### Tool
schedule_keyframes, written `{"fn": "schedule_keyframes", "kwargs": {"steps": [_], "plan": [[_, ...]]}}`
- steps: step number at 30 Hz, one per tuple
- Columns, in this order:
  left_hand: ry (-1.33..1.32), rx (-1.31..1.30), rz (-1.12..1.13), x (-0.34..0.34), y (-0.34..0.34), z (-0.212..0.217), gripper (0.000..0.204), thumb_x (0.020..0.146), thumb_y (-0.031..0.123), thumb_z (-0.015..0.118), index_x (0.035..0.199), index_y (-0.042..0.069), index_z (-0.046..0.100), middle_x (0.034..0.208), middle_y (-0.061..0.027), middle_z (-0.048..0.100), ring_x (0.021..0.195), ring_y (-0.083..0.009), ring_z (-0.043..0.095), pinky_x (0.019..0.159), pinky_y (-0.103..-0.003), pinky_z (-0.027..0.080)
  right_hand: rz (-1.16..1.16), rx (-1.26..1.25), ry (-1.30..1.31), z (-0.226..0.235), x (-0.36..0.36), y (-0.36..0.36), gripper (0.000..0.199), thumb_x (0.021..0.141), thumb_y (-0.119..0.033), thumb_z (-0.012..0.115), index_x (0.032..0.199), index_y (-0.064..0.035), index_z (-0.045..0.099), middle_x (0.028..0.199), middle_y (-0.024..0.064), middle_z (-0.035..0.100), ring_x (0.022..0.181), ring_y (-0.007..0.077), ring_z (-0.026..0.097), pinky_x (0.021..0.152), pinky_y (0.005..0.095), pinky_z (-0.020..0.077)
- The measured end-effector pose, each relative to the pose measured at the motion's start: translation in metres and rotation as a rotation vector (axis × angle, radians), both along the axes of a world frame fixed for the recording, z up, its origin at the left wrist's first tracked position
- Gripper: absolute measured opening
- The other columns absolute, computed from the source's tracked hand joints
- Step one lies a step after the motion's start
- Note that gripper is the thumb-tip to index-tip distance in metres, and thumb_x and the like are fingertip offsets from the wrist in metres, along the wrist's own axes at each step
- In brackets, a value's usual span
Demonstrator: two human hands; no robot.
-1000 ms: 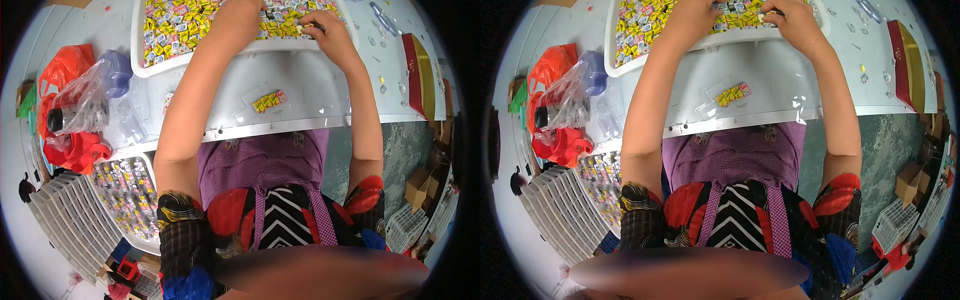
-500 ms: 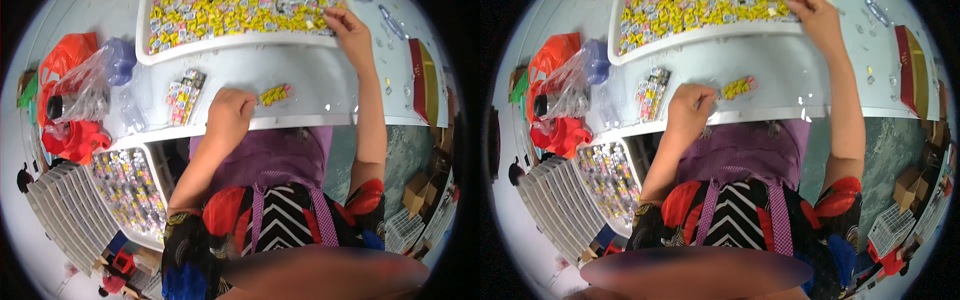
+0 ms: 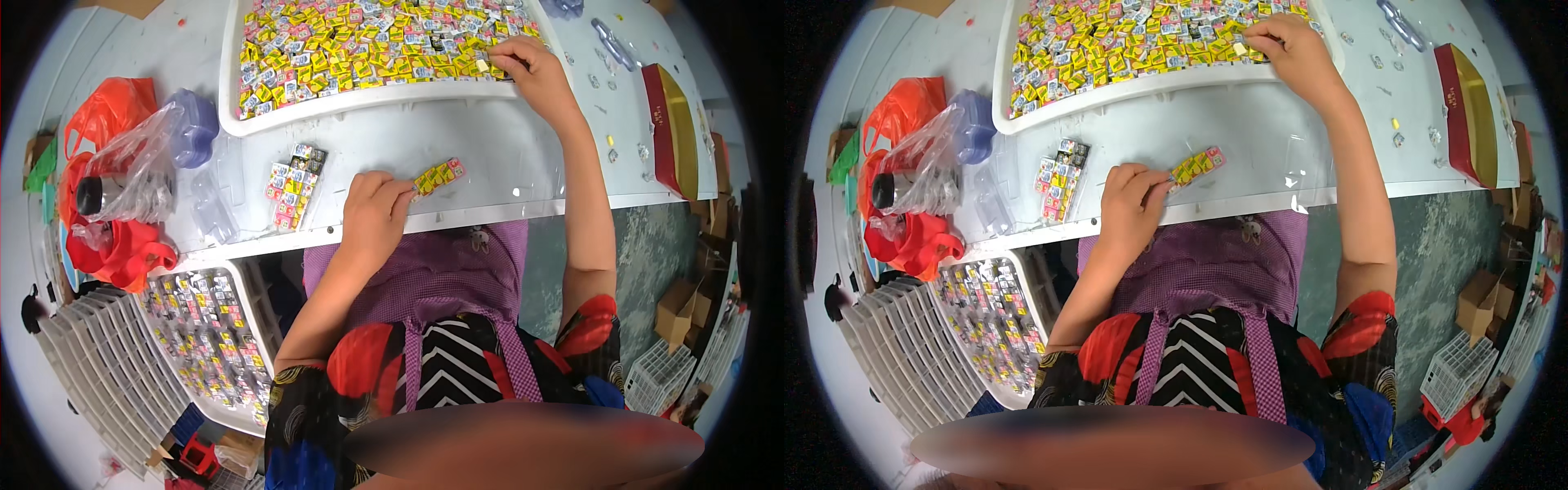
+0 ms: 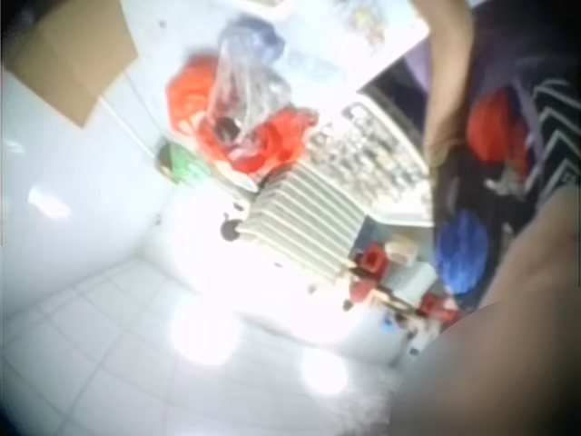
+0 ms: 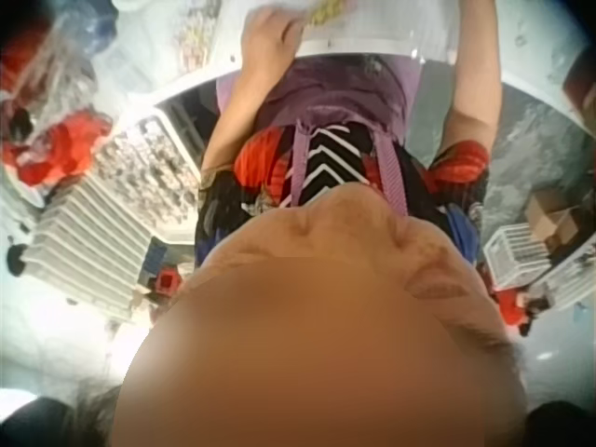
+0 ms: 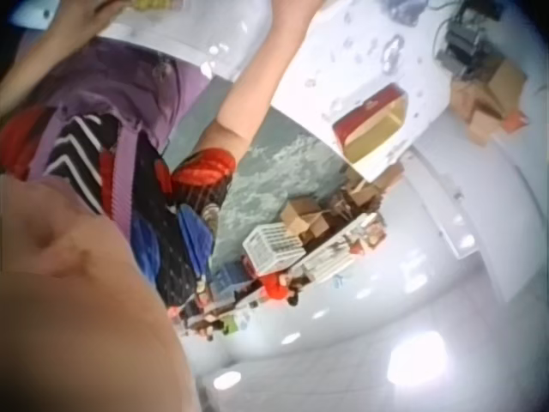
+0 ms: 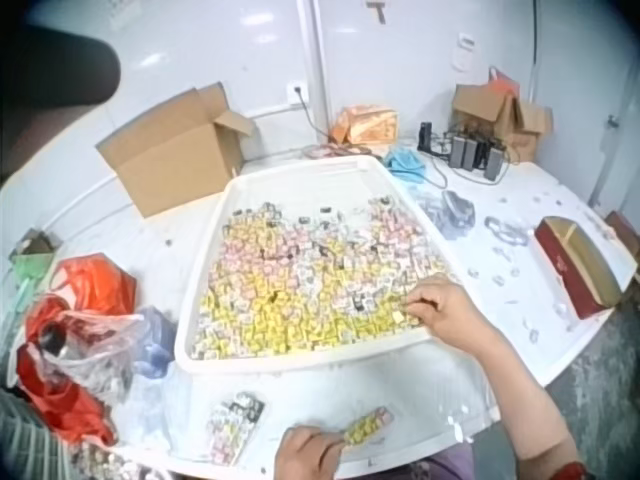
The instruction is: Sorting and packaging small colorful square stickers into plastic trays.
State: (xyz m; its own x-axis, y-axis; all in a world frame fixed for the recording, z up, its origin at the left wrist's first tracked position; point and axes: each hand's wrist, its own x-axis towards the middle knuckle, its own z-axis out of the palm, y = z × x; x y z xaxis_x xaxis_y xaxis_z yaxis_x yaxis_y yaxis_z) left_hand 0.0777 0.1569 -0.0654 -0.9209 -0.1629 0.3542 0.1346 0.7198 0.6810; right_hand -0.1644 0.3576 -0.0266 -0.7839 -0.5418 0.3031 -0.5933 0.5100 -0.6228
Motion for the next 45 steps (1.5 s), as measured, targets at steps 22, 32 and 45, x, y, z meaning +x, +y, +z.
{"fn": "schedule_keyframes", "kwargs": {"steps": [22,32,45], "plan": [[0.008,0.425,0.068,0.003,-0.010,0.001,0.014,0.085,-0.003,0.064,0.099,0.000,0.066,0.087,-0.0073,0.061,0.066,-0.0112,0.052,0.061,-0.023,0.044,0.285,0.316,0.387,0.024,-0.029,-0.090,0.008,0.074,0.000,0.063,0.081,-0.0001,0.062,0.089,0.0171,0.061,0.091,0.0359,0.056,0.084,0.0430,0.0448],[0.006,0.536,0.085,0.003,-0.008,-0.004,0.014,0.086,-0.004,0.062,0.100,0.000,0.066,0.087,-0.0060,0.060,0.068,-0.0101,0.051,0.064,-0.022,0.044,0.214,0.183,0.353,0.031,-0.002,-0.066,0.019,0.084,-0.008,0.060,0.102,-0.0027,0.064,0.092,0.0114,0.063,0.093,0.0291,0.058,0.087,0.0378,0.0439],[0.018,0.752,0.114,0.002,-0.016,-0.011,0.014,0.088,-0.002,0.062,0.101,0.000,0.066,0.086,-0.0018,0.058,0.072,-0.0071,0.050,0.066,-0.021,0.042,0.363,0.087,0.029,-0.022,0.177,-0.060,0.027,0.078,-0.013,0.070,0.104,-0.0109,0.063,0.099,0.0049,0.057,0.097,0.0255,0.052,0.095,0.0422,0.0308]]}}
